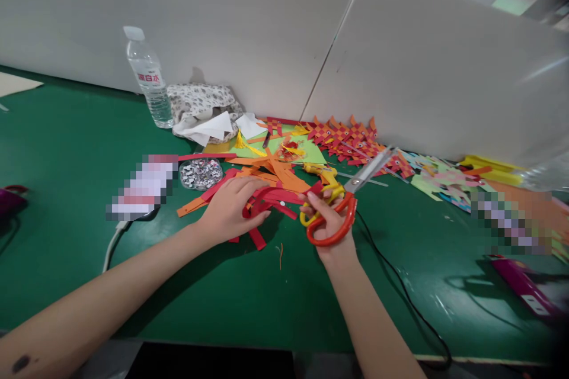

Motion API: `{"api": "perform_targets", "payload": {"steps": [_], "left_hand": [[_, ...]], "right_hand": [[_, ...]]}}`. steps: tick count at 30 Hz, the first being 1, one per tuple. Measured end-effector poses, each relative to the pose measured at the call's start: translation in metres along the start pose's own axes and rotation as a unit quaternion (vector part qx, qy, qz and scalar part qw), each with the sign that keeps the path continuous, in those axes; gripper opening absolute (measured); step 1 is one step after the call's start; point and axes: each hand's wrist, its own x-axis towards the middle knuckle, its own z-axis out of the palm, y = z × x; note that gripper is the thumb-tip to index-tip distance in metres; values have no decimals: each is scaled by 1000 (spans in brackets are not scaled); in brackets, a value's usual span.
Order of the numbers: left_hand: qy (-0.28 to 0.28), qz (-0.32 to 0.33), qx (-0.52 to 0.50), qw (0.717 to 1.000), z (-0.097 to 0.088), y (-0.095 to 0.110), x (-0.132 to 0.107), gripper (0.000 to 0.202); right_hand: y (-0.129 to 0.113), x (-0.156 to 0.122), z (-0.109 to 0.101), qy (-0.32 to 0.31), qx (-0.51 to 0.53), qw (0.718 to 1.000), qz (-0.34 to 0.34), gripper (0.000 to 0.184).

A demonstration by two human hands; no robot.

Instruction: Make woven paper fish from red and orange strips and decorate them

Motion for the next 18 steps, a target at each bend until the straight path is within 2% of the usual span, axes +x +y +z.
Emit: {"api": "perform_targets", "payload": {"steps": [3, 5, 7, 12, 18], "left_hand": [[39, 30, 8, 999, 2, -2, 0, 44], [56, 61, 18, 996, 3, -4, -1, 33], [60, 90, 29, 994, 3, -7, -1, 21], [41, 103, 47, 993, 5, -13, -2, 20], [-23, 44, 63, 997, 8, -15, -3, 25]], "right_hand": [[5, -6, 2, -100, -29, 994, 46, 39], [8, -9, 2, -161, -46, 983, 70, 36], [10, -12, 1, -196, -57, 975, 83, 34], [9, -9, 0, -172, -34, 982, 66, 32], [-1, -3, -1, -108, 58, 990, 73, 34]]}}
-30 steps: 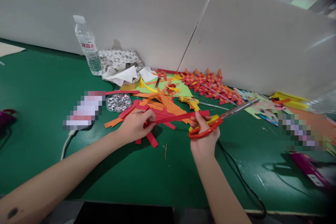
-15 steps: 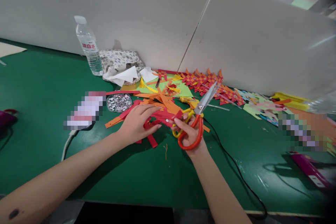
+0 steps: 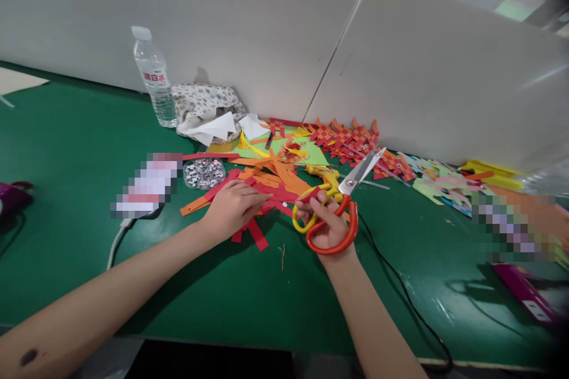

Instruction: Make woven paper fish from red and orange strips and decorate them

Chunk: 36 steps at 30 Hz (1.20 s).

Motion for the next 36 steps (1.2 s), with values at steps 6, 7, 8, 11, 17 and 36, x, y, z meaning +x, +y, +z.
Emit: {"api": "perform_targets", "payload": {"steps": [6, 7, 8, 11, 17, 36], "left_hand": [[-22, -38, -14, 999, 1, -1, 0, 21], [-17, -49, -27, 998, 1, 0, 1, 20], [-10, -63, -46, 997, 1, 0, 1, 18], [5, -137, -145, 980, 0, 4, 3, 14], [34, -217, -331, 918, -3, 13, 5, 8], [-46, -215, -452, 865, -8, 16, 4, 39]], "right_hand": [[-2, 0, 0, -1, 39, 999, 12, 31], [-2, 0, 0, -4, 40, 999, 11, 30], [-2, 0, 0, -5, 38, 999, 9, 29], [-1, 0, 0, -5, 26, 1000, 7, 30], [5, -1, 3, -29, 8, 1000, 5, 28], [18, 0, -1, -56, -134, 988, -52, 24]]}}
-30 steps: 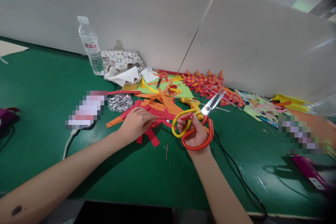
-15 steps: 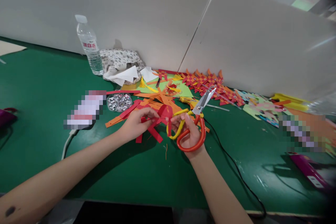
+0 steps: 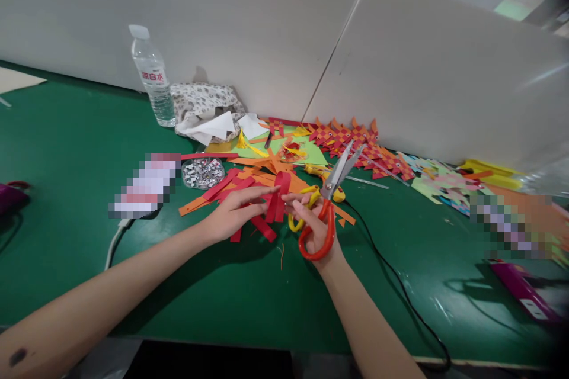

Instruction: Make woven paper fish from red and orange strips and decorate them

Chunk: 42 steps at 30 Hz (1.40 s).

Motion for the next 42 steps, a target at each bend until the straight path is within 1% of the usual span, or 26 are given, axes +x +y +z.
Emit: {"api": "perform_targets", "payload": {"steps": [2, 7, 10, 12, 15, 18, 21, 23, 27, 32, 37, 39, 42], "left_hand": [[16, 5, 28, 999, 2, 0, 0, 37], [36, 12, 44, 998, 7, -2, 1, 49], [66, 4, 37, 997, 6, -3, 2, 45], [74, -8, 37, 997, 6, -2, 2, 45], [77, -12, 48, 996, 6, -1, 2, 40], [61, -7, 39, 997, 9, -2, 1, 29], [15, 0, 20, 1000, 11, -2, -1, 19], [-4, 2, 16, 1000, 12, -1, -1, 15], [-1, -3, 13, 1000, 12, -1, -2, 14], [-4, 25, 31, 999, 11, 1, -2, 10], [-19, 26, 31, 999, 10, 6, -2, 6], [-29, 32, 34, 998, 10, 7, -3, 8], [-27, 48, 46, 997, 9, 7, -3, 11]], "right_hand": [[0, 0, -1, -2, -1, 1000, 0, 25], [-1, -3, 1, -50, -15, 999, 10, 21], [-2, -6, 3, -65, -36, 997, 7, 21], [-1, -6, 5, -46, -50, 998, -2, 24], [0, -4, 6, 22, -59, 998, -17, 31], [2, -1, 5, 67, -51, 996, -14, 38], [4, 0, 4, 61, -55, 997, 13, 41], [4, 0, 4, 48, -59, 997, 32, 42], [1, -1, 6, 57, -57, 996, 40, 40], [-3, -1, 6, 60, -54, 996, 49, 41], [-2, -3, 4, 25, -47, 996, 65, 38], [0, -3, 4, 20, -35, 997, 62, 38], [1, -3, 2, 45, -18, 998, 38, 39]]}}
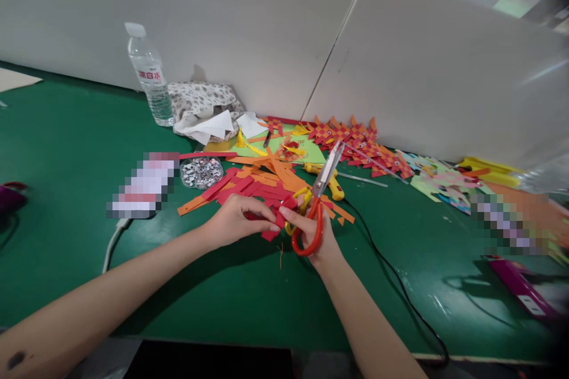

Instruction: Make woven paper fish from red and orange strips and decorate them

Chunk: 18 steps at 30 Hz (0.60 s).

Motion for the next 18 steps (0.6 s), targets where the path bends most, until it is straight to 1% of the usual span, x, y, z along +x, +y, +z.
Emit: {"api": "perform_targets", "payload": {"steps": [3, 5, 9, 12, 14, 18], "left_hand": [[14, 4, 6, 1000, -1, 0, 1, 12], [17, -9, 4, 1000, -1, 0, 1, 11], [2, -44, 3, 999, -2, -3, 2, 10], [-13, -53, 16, 998, -4, -5, 2, 10], [-14, -55, 34, 998, -6, -6, 3, 9], [-2, -46, 71, 996, -8, -8, 4, 8]], "right_hand": [[0, 1, -1, 33, 16, 999, -21, 40], [0, 2, -3, 56, 22, 998, -33, 39], [0, 3, -5, 102, 12, 992, -70, 36], [0, 4, -6, 137, 8, 984, -111, 36], [-2, 5, -6, 156, 10, 979, -132, 35], [-6, 5, -7, 175, 17, 976, -128, 35]]}}
